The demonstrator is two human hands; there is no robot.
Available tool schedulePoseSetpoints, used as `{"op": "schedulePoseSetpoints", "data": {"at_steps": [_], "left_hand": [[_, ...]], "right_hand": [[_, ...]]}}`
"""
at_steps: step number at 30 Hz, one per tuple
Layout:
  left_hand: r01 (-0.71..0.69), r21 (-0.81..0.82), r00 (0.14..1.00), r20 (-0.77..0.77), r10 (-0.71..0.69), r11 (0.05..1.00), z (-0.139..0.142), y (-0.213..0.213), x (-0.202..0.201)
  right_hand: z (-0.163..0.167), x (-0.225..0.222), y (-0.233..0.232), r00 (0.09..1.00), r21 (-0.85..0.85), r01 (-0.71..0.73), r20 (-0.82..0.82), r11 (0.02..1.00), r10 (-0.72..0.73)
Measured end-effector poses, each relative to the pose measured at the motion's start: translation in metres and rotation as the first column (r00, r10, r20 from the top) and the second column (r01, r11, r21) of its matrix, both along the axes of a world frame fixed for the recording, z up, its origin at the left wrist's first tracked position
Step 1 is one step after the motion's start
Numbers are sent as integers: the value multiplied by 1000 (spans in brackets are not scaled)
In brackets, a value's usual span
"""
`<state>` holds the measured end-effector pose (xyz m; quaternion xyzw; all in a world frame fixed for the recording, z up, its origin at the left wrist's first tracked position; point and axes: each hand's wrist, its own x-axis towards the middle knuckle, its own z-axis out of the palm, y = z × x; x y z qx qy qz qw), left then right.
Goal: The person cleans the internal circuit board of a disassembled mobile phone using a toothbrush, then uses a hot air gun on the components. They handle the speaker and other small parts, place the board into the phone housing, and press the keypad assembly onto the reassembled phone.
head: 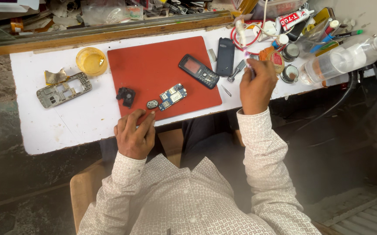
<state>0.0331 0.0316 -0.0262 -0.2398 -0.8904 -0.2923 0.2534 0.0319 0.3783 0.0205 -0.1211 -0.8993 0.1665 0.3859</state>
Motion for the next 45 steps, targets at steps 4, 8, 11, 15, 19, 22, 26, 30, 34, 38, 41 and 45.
{"op": "schedulePoseSetpoints", "data": {"at_steps": [4, 8, 11, 15, 19, 22, 26, 30, 34, 38, 41, 45], "left_hand": [[-2, 1, 1000, 1, 2, 1000, 1, 1, 1], [1, 2, 1000, -7, -1, 1000, 4, 1, 1], [-3, 2, 1000, -5, 3, 1000, 6, 1, 0], [10, 6, 1000, -3, -10, 1000, 8, 1, 0], [-8, 8, 1000, -13, 8, 1000, 5, 1, 2], [-10, 14, 999, -40, 10, 1000, -2, -1, 0], [-12, -40, 997, -82, 8, 999, -12, -4, -6], [-28, -54, 997, -79, 23, 998, -16, -4, -4], [-57, -68, 997, -49, 54, 996, -15, -6, -2], [-35, -30, 999, -10, 34, 999, -13, -7, -3], [-40, -36, 999, -4, 40, 999, -12, -6, -2], [-21, -29, 1000, 23, 22, 999, -9, -8, -2]], "right_hand": [[-9, -2, 34, 990, -145, 13, -135, 989, -33], [-24, -7, 74, 977, -551, -91, -209, 830, -31], [-19, -32, 106, 949, -739, -232, -313, 633, -18], [3, -65, 118, 935, -687, -332, -332, 646, 127], [20, -34, 94, 942, -585, -333, -242, 740, 233], [24, 15, 80, 859, -644, -498, -458, 581, 229], [39, 93, 121, 724, -630, -456, -673, 628, -150], [46, 159, 204, 603, -666, -356, -699, 655, -384], [34, 178, 272, 654, -789, -520, -614, 326, -443], [26, 164, 291, 670, -720, -687, -576, -97, -469], [26, 146, 295, 550, -542, -812, -583, -218, -598], [40, 116, 285, 456, -397, -887, -678, -235, -577]]}}
